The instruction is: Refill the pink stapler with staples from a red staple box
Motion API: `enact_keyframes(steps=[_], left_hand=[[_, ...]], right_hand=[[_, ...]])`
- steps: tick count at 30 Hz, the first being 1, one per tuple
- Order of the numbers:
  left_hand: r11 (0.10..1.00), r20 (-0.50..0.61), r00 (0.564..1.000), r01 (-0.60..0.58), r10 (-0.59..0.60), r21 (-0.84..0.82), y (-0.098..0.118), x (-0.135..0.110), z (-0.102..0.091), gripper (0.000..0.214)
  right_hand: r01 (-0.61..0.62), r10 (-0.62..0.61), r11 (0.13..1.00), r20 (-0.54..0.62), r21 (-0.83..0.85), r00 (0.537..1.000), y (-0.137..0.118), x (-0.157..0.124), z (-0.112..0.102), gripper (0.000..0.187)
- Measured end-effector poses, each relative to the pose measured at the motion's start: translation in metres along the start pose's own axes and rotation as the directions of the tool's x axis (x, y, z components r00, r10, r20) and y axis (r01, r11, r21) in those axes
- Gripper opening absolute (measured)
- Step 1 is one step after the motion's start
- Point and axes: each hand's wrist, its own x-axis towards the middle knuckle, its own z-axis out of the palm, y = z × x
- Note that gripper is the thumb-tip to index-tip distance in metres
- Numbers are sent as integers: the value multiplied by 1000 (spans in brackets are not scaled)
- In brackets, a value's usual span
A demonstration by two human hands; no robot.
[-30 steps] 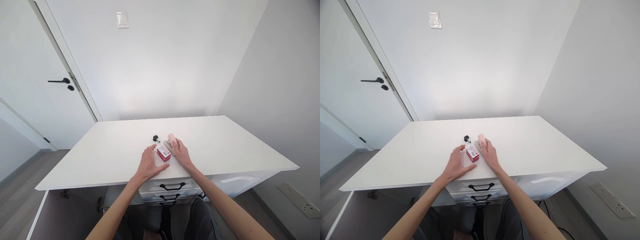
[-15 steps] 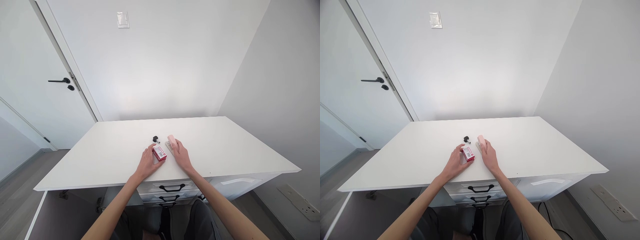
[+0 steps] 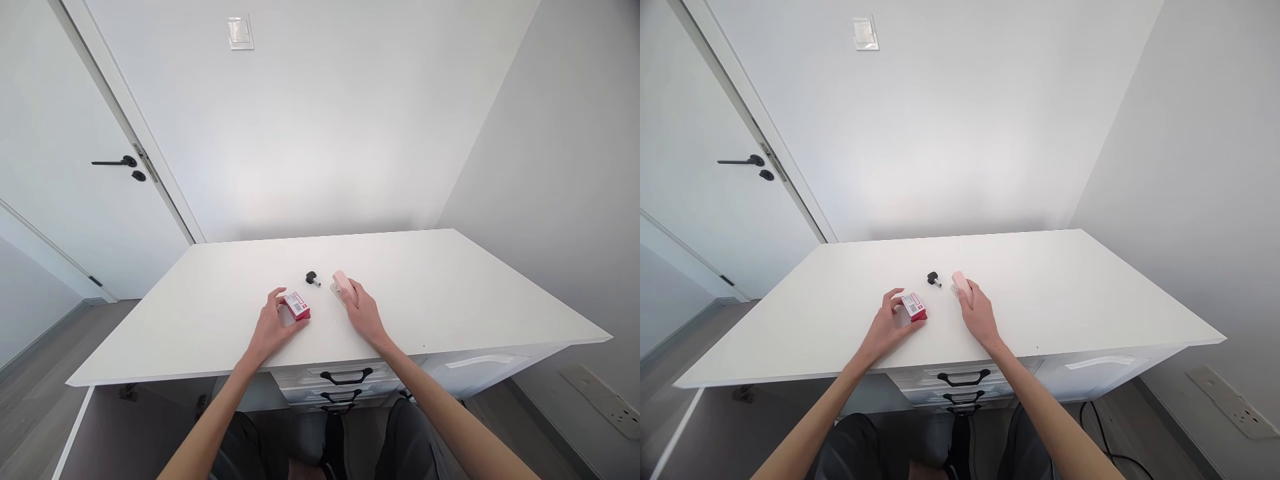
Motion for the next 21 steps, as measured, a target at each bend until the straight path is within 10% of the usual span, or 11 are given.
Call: enact_keyframes(steps=[21], left_hand=[[999,-101,995,6,-9,-35,14,-9,-3,81]], right_hand=[[-6,6,1000,-5,-5,1000,1,-1,0,57]])
